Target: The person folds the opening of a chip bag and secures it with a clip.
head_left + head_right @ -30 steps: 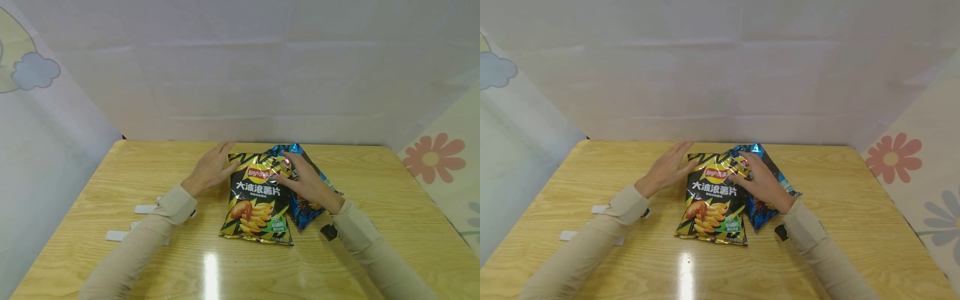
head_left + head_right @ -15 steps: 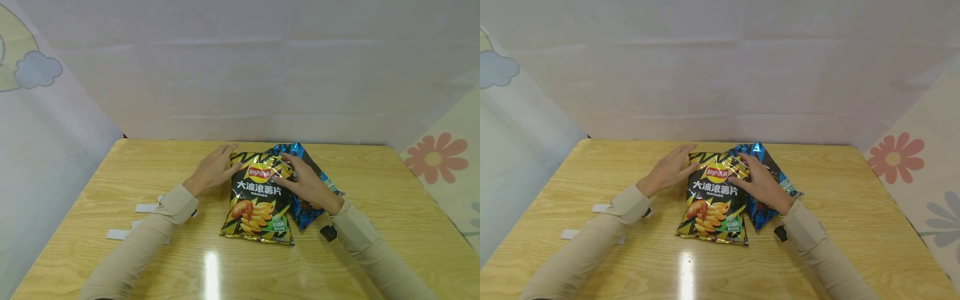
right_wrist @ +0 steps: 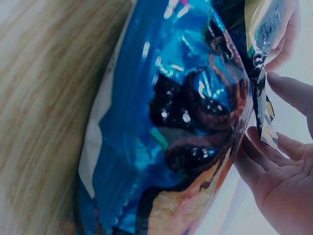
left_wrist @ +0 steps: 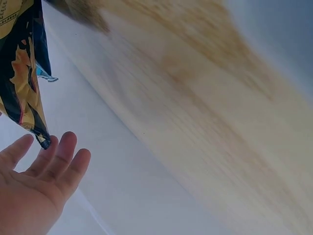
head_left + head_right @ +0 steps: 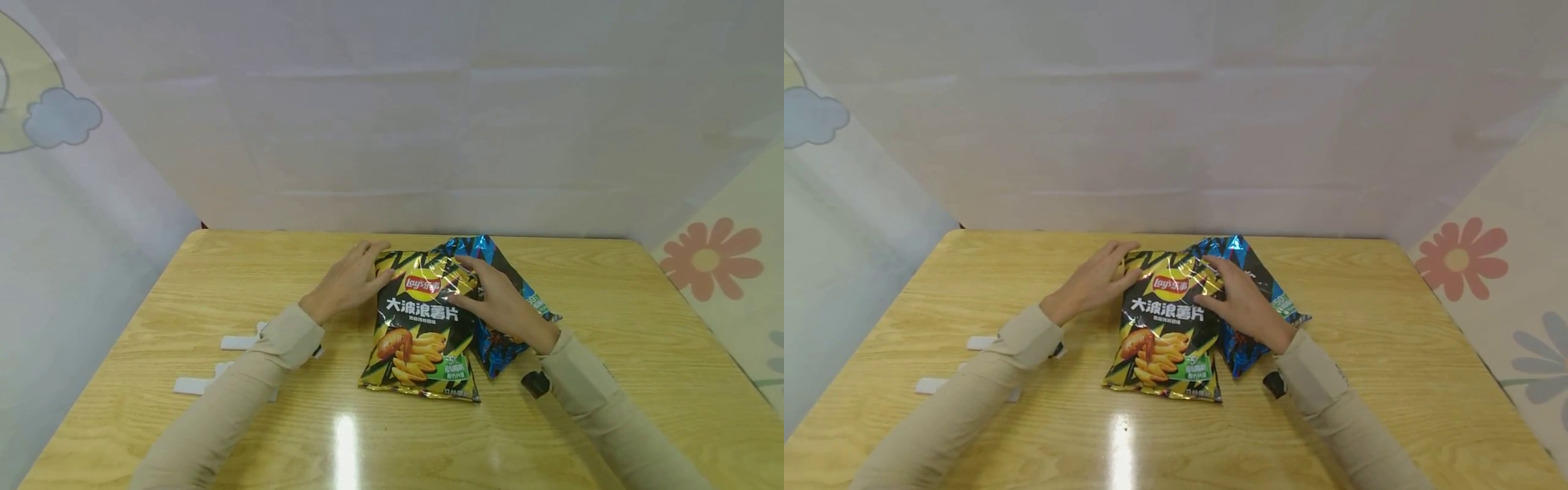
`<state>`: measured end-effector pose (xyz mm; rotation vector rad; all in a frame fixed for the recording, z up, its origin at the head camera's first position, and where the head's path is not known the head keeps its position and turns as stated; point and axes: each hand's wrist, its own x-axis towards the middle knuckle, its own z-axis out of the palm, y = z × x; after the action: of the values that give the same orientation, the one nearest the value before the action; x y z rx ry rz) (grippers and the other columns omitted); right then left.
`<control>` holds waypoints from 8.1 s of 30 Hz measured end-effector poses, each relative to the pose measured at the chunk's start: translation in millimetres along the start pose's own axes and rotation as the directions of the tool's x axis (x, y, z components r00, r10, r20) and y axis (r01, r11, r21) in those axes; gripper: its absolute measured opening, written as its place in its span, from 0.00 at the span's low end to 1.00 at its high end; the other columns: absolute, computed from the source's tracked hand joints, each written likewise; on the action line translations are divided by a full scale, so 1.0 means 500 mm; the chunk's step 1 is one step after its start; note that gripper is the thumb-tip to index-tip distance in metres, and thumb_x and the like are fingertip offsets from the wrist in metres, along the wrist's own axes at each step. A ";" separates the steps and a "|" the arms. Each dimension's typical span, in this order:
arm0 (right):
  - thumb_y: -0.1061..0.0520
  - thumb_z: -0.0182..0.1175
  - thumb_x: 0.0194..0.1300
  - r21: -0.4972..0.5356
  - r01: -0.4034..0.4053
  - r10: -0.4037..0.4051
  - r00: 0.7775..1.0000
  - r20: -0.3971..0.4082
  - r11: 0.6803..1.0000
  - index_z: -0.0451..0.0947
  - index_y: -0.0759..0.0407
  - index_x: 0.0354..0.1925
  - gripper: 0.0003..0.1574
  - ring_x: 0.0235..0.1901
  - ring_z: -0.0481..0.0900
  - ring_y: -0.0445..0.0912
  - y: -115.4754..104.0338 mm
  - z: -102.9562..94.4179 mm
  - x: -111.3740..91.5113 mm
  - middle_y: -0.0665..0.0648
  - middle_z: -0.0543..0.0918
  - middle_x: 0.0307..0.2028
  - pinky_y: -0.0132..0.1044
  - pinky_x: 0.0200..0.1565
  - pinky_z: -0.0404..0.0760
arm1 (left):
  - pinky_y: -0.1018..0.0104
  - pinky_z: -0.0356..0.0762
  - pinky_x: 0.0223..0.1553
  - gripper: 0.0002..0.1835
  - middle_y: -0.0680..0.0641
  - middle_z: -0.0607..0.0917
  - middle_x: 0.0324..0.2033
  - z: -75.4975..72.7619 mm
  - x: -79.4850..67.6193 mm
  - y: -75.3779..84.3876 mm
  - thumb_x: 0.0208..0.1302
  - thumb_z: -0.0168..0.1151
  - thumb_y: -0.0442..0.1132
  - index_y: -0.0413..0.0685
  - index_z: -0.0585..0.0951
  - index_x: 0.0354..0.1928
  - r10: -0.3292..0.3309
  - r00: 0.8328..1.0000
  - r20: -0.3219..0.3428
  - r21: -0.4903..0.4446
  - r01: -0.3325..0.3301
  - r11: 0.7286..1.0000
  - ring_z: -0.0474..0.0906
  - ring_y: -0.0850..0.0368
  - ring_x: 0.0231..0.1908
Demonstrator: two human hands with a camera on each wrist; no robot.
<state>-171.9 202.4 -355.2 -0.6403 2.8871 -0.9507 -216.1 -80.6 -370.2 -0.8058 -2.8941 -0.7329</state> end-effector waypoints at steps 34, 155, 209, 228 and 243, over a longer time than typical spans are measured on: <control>0.58 0.67 0.65 -0.057 0.038 -0.041 0.998 -0.055 0.998 0.61 0.66 0.71 0.42 0.21 0.62 0.43 -0.005 -0.003 0.001 0.69 0.70 0.67 0.38 0.32 0.66 | 0.46 0.73 0.62 0.31 0.38 0.69 0.62 -0.020 -0.003 0.006 0.73 0.55 0.51 0.46 0.64 0.73 -0.032 0.997 0.067 -0.179 0.044 0.983 0.72 0.44 0.59; 0.63 0.69 0.60 0.087 0.156 -0.151 0.987 -0.055 0.984 0.70 0.59 0.66 0.37 0.28 0.68 0.42 -0.099 0.045 -0.074 0.59 0.80 0.58 0.31 0.30 0.69 | 0.49 0.70 0.66 0.27 0.44 0.76 0.63 -0.069 -0.130 0.048 0.66 0.65 0.44 0.44 0.72 0.65 0.162 0.984 0.074 -0.111 -0.153 0.982 0.71 0.48 0.65; 0.68 0.67 0.60 0.244 0.206 -0.202 0.979 -0.042 0.948 0.70 0.65 0.65 0.35 0.50 0.83 0.52 -0.122 0.072 -0.092 0.63 0.79 0.60 0.36 0.47 0.85 | 0.64 0.81 0.43 0.15 0.48 0.87 0.48 -0.049 -0.132 0.082 0.71 0.60 0.43 0.47 0.80 0.55 0.241 0.969 0.049 -0.100 -0.235 0.967 0.82 0.63 0.36; 0.67 0.67 0.62 0.226 0.186 -0.177 0.982 -0.062 0.956 0.72 0.63 0.63 0.32 0.53 0.83 0.53 -0.115 0.068 -0.099 0.61 0.80 0.60 0.42 0.49 0.84 | 0.72 0.74 0.33 0.12 0.50 0.88 0.44 -0.047 -0.131 0.081 0.71 0.59 0.41 0.48 0.81 0.53 0.254 0.967 0.023 -0.110 -0.250 0.962 0.74 0.67 0.27; 0.68 0.63 0.65 0.249 0.153 -0.139 0.988 -0.073 0.956 0.78 0.62 0.54 0.19 0.34 0.84 0.38 -0.098 0.067 -0.111 0.59 0.86 0.44 0.31 0.33 0.83 | 0.69 0.79 0.39 0.13 0.49 0.88 0.47 -0.047 -0.133 0.079 0.72 0.59 0.40 0.46 0.82 0.53 0.248 0.969 0.020 -0.119 -0.244 0.962 0.81 0.64 0.35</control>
<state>-97.6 169.6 -359.3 -0.8253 2.7237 -1.3497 -140.9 -93.0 -343.4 -1.1761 -2.7290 -0.8717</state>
